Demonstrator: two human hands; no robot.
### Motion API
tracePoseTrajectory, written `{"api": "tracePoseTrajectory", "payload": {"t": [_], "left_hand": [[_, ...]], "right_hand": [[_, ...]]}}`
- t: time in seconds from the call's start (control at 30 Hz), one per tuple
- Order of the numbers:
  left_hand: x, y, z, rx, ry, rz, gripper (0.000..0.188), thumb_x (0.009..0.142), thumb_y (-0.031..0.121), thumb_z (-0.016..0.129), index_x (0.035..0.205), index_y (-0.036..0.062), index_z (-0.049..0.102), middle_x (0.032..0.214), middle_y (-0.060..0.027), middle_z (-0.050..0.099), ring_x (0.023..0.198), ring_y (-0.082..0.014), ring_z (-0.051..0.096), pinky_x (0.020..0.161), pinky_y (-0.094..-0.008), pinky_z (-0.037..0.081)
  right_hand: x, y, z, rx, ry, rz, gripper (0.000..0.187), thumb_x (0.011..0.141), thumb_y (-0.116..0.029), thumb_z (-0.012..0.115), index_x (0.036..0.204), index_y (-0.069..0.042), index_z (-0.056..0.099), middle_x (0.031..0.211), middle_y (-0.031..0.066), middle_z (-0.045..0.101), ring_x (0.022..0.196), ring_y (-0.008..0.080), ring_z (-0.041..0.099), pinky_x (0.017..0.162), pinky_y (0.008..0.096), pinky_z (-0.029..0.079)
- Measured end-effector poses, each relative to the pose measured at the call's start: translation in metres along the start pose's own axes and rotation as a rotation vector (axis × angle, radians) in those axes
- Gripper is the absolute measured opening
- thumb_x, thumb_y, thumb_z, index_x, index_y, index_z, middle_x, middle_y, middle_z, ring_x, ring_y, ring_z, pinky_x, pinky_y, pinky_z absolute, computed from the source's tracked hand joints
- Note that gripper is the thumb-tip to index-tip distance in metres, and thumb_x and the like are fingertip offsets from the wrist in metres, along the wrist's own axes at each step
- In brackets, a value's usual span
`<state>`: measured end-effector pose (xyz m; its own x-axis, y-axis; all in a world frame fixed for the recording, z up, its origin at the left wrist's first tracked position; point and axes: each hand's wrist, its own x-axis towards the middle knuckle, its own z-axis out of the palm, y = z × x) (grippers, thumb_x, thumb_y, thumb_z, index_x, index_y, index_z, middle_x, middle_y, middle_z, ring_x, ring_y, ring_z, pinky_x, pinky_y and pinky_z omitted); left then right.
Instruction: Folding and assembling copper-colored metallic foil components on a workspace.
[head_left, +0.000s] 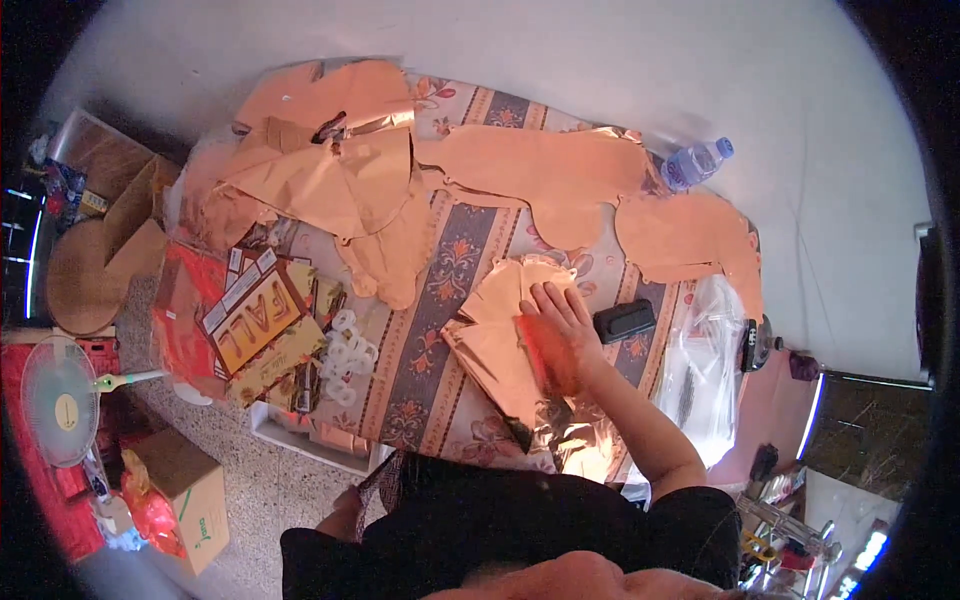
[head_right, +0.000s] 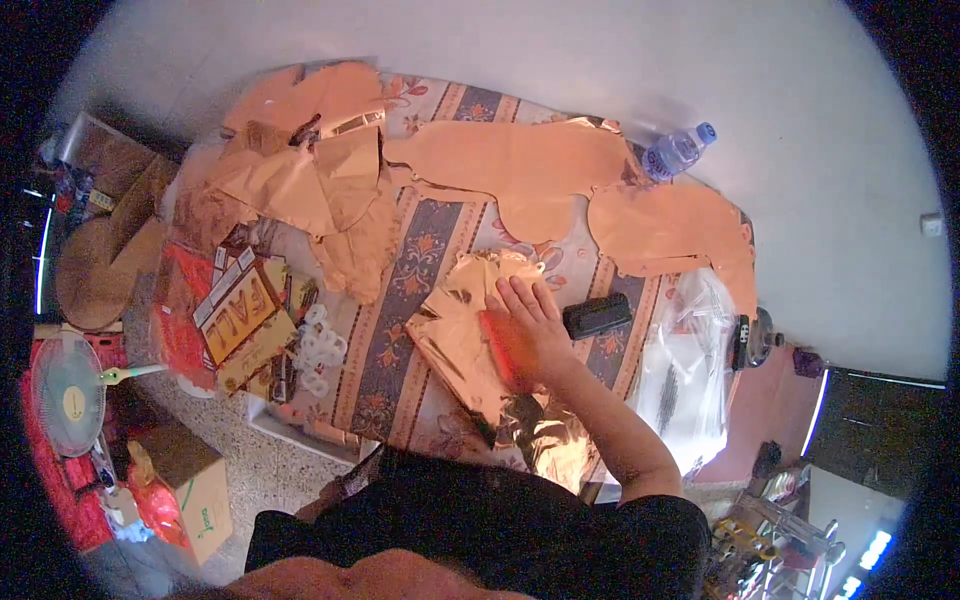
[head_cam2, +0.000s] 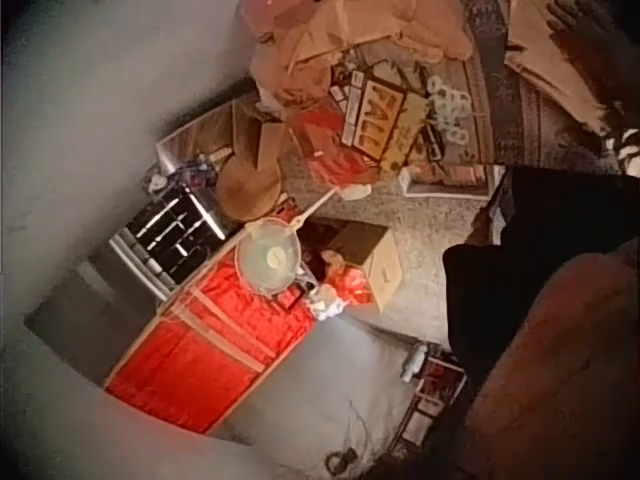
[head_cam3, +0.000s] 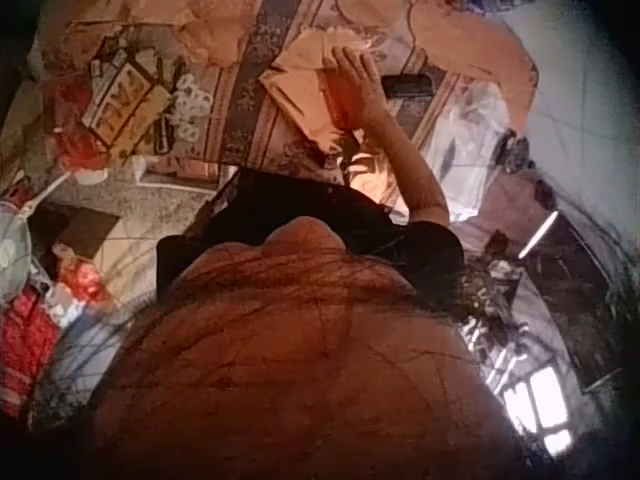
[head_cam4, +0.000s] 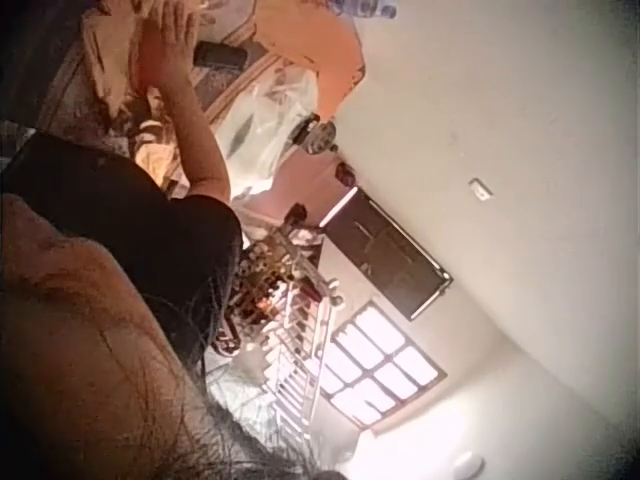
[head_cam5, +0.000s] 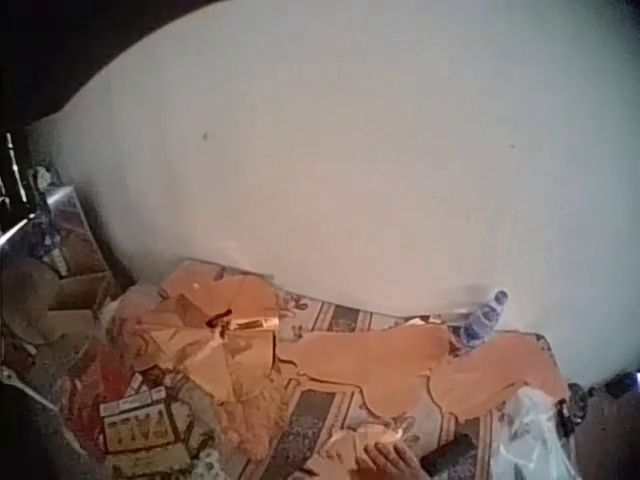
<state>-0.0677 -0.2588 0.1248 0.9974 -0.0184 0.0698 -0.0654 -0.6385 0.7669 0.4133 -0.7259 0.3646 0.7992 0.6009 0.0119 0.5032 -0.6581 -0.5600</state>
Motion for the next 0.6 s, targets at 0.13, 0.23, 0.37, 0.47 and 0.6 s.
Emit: {"api": "tracePoseTrajectory", "payload": {"t": [0.13,0.23,0.37,0.47,0.6], "left_hand": [[-0.034,0.057,-0.007,0.554,-0.876,-1.245,0.047,0.087,0.038,0.050,0.118,0.0033,0.052,0.107,-0.0228,0.063,0.102,-0.0312,0.063,0.086,-0.0488,0.050],[-0.082,0.064,-0.016,0.205,-0.309,-0.844,0.047,0.086,0.037,0.052,0.118,0.0026,0.052,0.104,-0.0217,0.064,0.101,-0.0302,0.064,0.086,-0.0482,0.050],[-0.070,0.063,-0.009,-0.159,0.094,-0.356,0.042,0.085,0.030,0.053,0.119,0.0046,0.052,0.088,-0.0180,0.067,0.090,-0.0278,0.066,0.076,-0.0458,0.052],[-0.025,0.039,0.005,-0.128,-0.426,-0.431,0.028,0.086,0.024,0.052,0.105,0.0058,0.060,0.084,-0.0145,0.066,0.079,-0.0297,0.063,0.070,-0.0434,0.050],[0.107,0.070,0.006,0.051,-0.645,-0.203,0.027,0.090,0.025,0.050,0.089,0.0033,0.066,0.078,-0.0093,0.064,0.073,-0.0254,0.061,0.067,-0.0380,0.050]], "right_hand": [[-0.001,0.011,0.021,-0.789,0.035,-0.101,0.068,0.083,-0.041,0.050,0.142,-0.010,0.034,0.148,0.0155,0.031,0.139,0.0304,0.026,0.112,0.0479,0.018],[0.005,0.007,0.011,-0.723,0.013,-0.121,0.065,0.082,-0.038,0.052,0.140,-0.013,0.037,0.145,0.0138,0.036,0.138,0.0300,0.028,0.112,0.0497,0.017],[-0.003,0.015,0.001,-0.557,0.045,-0.155,0.062,0.084,-0.038,0.052,0.140,-0.014,0.039,0.145,0.0121,0.037,0.137,0.0301,0.028,0.112,0.0512,0.015],[0.027,-0.037,-0.040,-0.126,-0.356,0.206,0.053,0.087,-0.030,0.053,0.136,-0.012,0.043,0.141,0.0137,0.042,0.129,0.0301,0.041,0.108,0.0430,0.031],[0.039,-0.043,-0.035,-0.206,-0.299,0.148,0.054,0.087,-0.033,0.053,0.136,-0.012,0.042,0.141,0.0136,0.041,0.129,0.0300,0.040,0.108,0.0433,0.030]]}}
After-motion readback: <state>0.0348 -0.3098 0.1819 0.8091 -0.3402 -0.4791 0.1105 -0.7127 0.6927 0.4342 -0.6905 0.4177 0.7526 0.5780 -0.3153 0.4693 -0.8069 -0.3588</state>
